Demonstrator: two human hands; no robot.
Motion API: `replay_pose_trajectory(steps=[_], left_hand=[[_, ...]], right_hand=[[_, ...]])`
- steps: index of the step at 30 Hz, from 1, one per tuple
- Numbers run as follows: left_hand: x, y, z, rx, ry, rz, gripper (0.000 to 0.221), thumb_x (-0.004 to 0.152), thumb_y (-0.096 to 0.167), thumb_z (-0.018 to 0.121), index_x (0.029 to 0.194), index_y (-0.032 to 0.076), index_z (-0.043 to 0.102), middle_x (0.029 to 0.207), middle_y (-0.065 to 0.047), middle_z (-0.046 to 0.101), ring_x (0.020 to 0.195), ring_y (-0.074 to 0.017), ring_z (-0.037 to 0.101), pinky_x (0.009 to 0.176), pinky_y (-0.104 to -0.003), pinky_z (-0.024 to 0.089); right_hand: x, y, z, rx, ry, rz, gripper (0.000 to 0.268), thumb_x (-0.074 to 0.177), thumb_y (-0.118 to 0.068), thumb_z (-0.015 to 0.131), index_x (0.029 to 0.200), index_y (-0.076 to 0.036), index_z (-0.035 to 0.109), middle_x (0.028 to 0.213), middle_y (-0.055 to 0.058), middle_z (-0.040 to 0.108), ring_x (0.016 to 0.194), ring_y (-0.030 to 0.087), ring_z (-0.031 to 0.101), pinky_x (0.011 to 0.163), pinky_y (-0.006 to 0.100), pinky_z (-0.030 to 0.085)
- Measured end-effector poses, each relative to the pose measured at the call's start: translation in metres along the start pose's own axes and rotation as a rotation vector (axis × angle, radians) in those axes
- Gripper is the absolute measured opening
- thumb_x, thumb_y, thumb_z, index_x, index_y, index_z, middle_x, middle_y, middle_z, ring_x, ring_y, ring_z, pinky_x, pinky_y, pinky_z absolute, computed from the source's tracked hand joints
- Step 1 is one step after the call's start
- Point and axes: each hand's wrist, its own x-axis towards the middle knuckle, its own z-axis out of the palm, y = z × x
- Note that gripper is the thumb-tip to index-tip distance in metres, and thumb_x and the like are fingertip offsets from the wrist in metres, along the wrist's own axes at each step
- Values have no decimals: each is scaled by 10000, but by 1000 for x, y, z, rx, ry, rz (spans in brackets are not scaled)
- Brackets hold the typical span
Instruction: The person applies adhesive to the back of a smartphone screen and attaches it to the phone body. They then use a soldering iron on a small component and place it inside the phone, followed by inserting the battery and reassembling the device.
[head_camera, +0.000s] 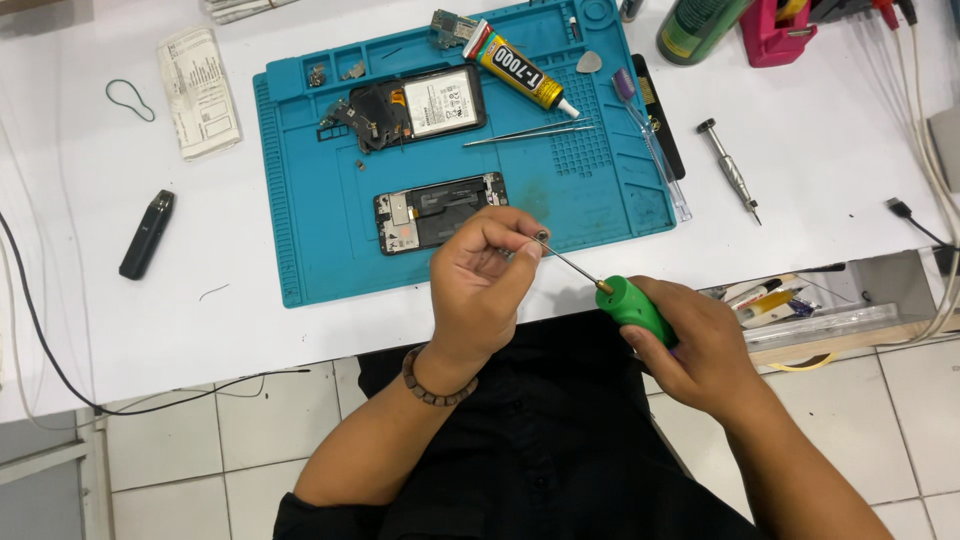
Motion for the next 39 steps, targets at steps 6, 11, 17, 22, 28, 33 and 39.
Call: replay_pose_trajectory(steps=[6, 11, 17, 22, 28, 33, 39], left_hand=[[0, 3, 0, 61, -8, 33, 95, 835, -88, 679, 790, -38, 613, 879, -208, 655, 814, -232, 691, 766, -343, 599], [1, 1, -1, 89, -14, 47, 92, 825, -99, 670, 779, -37, 619, 858, -203, 659, 796, -232, 690, 755, -339, 596], [0, 1, -3, 146, -24, 30, 95, 811, -101, 659, 770, -25, 621, 838, -181, 652, 791, -214, 672, 749, -331, 579], [1, 1, -4, 149, -15, 22, 97, 799, -99, 651, 759, -17, 619, 824, -173, 650, 781, -195, 657, 741, -325, 573], [4, 7, -6, 196, -32, 15, 91, 797, -87, 648, 763, -3, 637, 822, -156, 657, 781, -168, 635, 741, -317, 562], [4, 7, -7, 220, -40, 14, 88, 798, -80, 651, 763, -1, 639, 819, -152, 659, 780, -171, 635, 734, -317, 556], [0, 11, -5, 205, -46, 17, 84, 799, -84, 652, 770, -6, 636, 827, -155, 660, 783, -173, 636, 742, -311, 556]], right_hand=[[0, 2, 6, -52, 60, -73, 350, 878, -197, 726, 1149, 25, 725, 779, 181, 747, 687, 418, 714, 604, 455, 574], [1, 4, 8, -106, 76, -112, 363, 873, -208, 746, 1157, 17, 725, 787, 172, 744, 691, 402, 715, 596, 449, 573], [6, -3, 6, -190, 95, -130, 375, 886, -214, 747, 1168, 32, 724, 783, 185, 739, 680, 397, 707, 577, 452, 570], [6, -2, 4, -229, 82, -144, 374, 898, -218, 743, 1177, 30, 722, 777, 186, 734, 669, 388, 703, 572, 454, 571], [-1, 9, 3, -302, 67, -134, 381, 899, -249, 757, 1180, 6, 738, 799, 170, 747, 700, 361, 718, 595, 426, 577], [3, 2, 3, -300, 64, -124, 380, 905, -250, 758, 1174, 18, 734, 787, 188, 742, 691, 371, 714, 587, 430, 570], [5, 10, 4, -267, 74, -115, 356, 913, -224, 747, 1175, 16, 730, 758, 174, 726, 665, 383, 698, 565, 438, 557]])
